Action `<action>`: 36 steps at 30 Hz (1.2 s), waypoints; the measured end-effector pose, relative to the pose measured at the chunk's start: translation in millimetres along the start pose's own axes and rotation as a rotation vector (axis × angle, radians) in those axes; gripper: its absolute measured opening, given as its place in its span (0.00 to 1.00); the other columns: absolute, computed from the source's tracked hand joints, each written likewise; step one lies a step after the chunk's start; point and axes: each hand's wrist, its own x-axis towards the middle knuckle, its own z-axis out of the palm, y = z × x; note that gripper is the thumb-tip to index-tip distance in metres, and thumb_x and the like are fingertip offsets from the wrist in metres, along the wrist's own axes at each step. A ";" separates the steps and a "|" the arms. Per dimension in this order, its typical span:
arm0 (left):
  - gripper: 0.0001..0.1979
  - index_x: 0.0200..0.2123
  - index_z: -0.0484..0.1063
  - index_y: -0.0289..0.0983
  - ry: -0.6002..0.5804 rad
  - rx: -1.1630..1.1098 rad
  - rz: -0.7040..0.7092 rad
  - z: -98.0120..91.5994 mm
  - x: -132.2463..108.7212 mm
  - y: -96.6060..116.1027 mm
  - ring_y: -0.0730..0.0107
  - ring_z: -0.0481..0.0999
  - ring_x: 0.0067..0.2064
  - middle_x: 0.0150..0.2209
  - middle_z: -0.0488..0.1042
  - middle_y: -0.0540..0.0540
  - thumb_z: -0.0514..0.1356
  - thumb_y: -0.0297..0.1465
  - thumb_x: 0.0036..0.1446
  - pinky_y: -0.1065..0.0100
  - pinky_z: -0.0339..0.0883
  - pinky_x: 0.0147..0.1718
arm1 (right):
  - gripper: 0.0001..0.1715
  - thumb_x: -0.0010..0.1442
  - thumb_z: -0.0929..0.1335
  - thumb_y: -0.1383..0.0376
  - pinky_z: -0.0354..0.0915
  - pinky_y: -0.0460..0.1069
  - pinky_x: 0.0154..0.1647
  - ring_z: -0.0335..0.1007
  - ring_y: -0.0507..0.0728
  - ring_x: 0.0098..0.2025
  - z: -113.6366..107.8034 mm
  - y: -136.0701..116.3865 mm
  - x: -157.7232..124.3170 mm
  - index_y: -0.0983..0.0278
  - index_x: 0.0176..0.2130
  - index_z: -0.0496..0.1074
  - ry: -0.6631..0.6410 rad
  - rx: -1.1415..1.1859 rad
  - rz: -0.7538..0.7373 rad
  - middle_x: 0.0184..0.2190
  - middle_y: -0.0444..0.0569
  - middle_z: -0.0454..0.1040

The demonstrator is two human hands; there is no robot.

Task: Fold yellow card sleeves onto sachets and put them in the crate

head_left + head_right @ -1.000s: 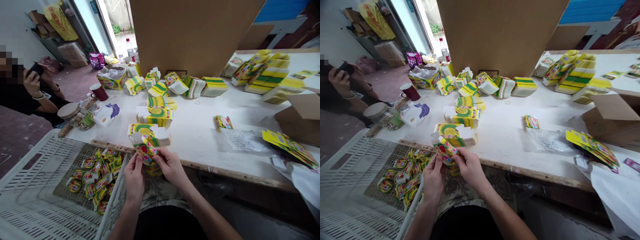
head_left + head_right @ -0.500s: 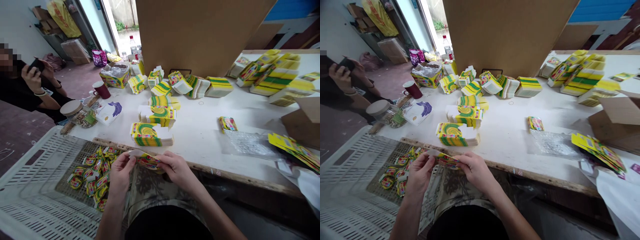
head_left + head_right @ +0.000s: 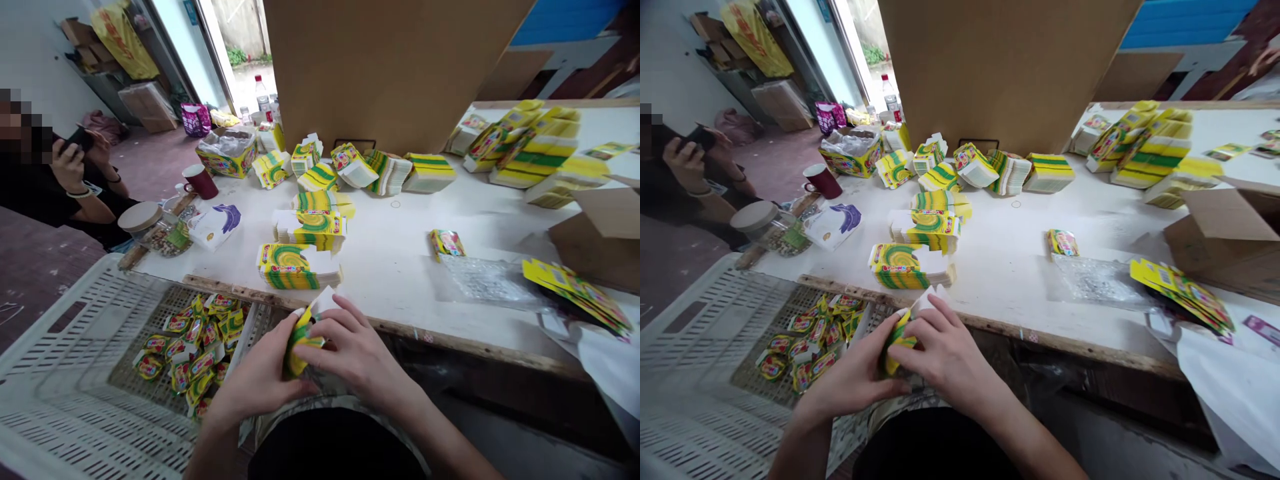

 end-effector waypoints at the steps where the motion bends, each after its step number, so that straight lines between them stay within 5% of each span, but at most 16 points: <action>1: 0.39 0.60 0.59 0.43 0.057 -0.028 0.016 3.1 2.1 2.4 0.53 0.70 0.56 0.56 0.69 0.40 0.70 0.34 0.45 0.58 0.67 0.53 | 0.14 0.65 0.64 0.67 0.39 0.59 0.70 0.63 0.57 0.51 0.4 -2.6 0.2 0.54 0.48 0.73 0.027 0.012 -0.006 0.41 0.45 0.74; 5: 0.27 0.49 0.63 0.41 0.339 0.000 -0.025 14.2 8.4 4.7 0.62 0.76 0.39 0.40 0.75 0.46 0.69 0.36 0.47 0.67 0.71 0.36 | 0.38 0.61 0.68 0.64 0.36 0.63 0.70 0.43 0.63 0.68 10.8 -5.6 1.6 0.54 0.66 0.51 0.427 0.201 0.266 0.65 0.53 0.52; 7: 0.29 0.47 0.61 0.41 0.423 0.109 -0.018 20.8 9.1 0.9 0.63 0.75 0.34 0.35 0.74 0.48 0.70 0.38 0.45 0.69 0.70 0.30 | 0.43 0.61 0.68 0.58 0.42 0.64 0.68 0.40 0.65 0.69 18.7 -4.1 4.1 0.59 0.68 0.45 0.487 0.455 0.473 0.68 0.56 0.46; 11: 0.39 0.58 0.52 0.40 0.517 0.241 0.117 34.6 9.3 -8.6 0.60 0.76 0.40 0.45 0.73 0.41 0.68 0.38 0.48 0.67 0.70 0.35 | 0.30 0.66 0.60 0.53 0.61 0.61 0.61 0.65 0.63 0.59 31.8 0.7 11.3 0.64 0.62 0.61 0.202 1.300 0.777 0.58 0.57 0.68; 15: 0.36 0.59 0.50 0.42 0.436 0.269 0.245 38.7 11.9 -11.0 0.59 0.75 0.44 0.48 0.68 0.40 0.65 0.32 0.51 0.66 0.70 0.39 | 0.31 0.57 0.70 0.54 0.61 0.58 0.61 0.69 0.61 0.56 35.6 9.7 12.9 0.59 0.58 0.67 0.028 1.711 0.832 0.55 0.51 0.72; 20: 0.27 0.50 0.55 0.42 0.396 0.285 0.121 33.4 14.8 -11.2 0.63 0.75 0.32 0.37 0.71 0.47 0.63 0.29 0.48 0.68 0.68 0.28 | 0.36 0.60 0.67 0.49 0.55 0.61 0.64 0.61 0.61 0.63 37.4 14.3 8.3 0.58 0.63 0.60 0.049 1.417 0.669 0.61 0.53 0.65; 24: 0.26 0.51 0.60 0.41 0.396 0.289 0.152 34.9 20.0 -23.8 0.57 0.77 0.37 0.38 0.74 0.43 0.61 0.28 0.47 0.64 0.70 0.32 | 0.37 0.64 0.65 0.62 0.47 0.60 0.68 0.45 0.61 0.69 39.3 4.6 5.7 0.57 0.67 0.49 0.012 0.888 0.480 0.69 0.52 0.49; 28: 0.30 0.56 0.57 0.38 0.441 0.320 0.117 37.4 22.3 -32.4 0.49 0.71 0.53 0.52 0.67 0.35 0.59 0.26 0.47 0.54 0.68 0.48 | 0.31 0.64 0.58 0.73 0.55 0.57 0.65 0.51 0.60 0.67 45.7 4.3 3.0 0.56 0.64 0.59 0.052 0.649 0.445 0.68 0.53 0.52; 32: 0.30 0.53 0.57 0.36 0.470 0.304 -0.094 25.7 12.9 -24.9 0.51 0.72 0.49 0.47 0.69 0.37 0.64 0.31 0.47 0.52 0.68 0.46 | 0.27 0.64 0.60 0.71 0.59 0.57 0.62 0.56 0.60 0.65 52.1 20.1 -5.7 0.57 0.61 0.63 0.160 0.536 0.428 0.66 0.56 0.55; 36: 0.24 0.48 0.64 0.38 0.437 0.382 -0.040 8.8 2.2 -17.0 0.54 0.74 0.44 0.43 0.72 0.41 0.65 0.34 0.47 0.57 0.69 0.43 | 0.22 0.64 0.64 0.67 0.63 0.58 0.59 0.59 0.63 0.63 47.5 33.2 -11.2 0.60 0.57 0.68 0.047 0.483 0.322 0.65 0.60 0.57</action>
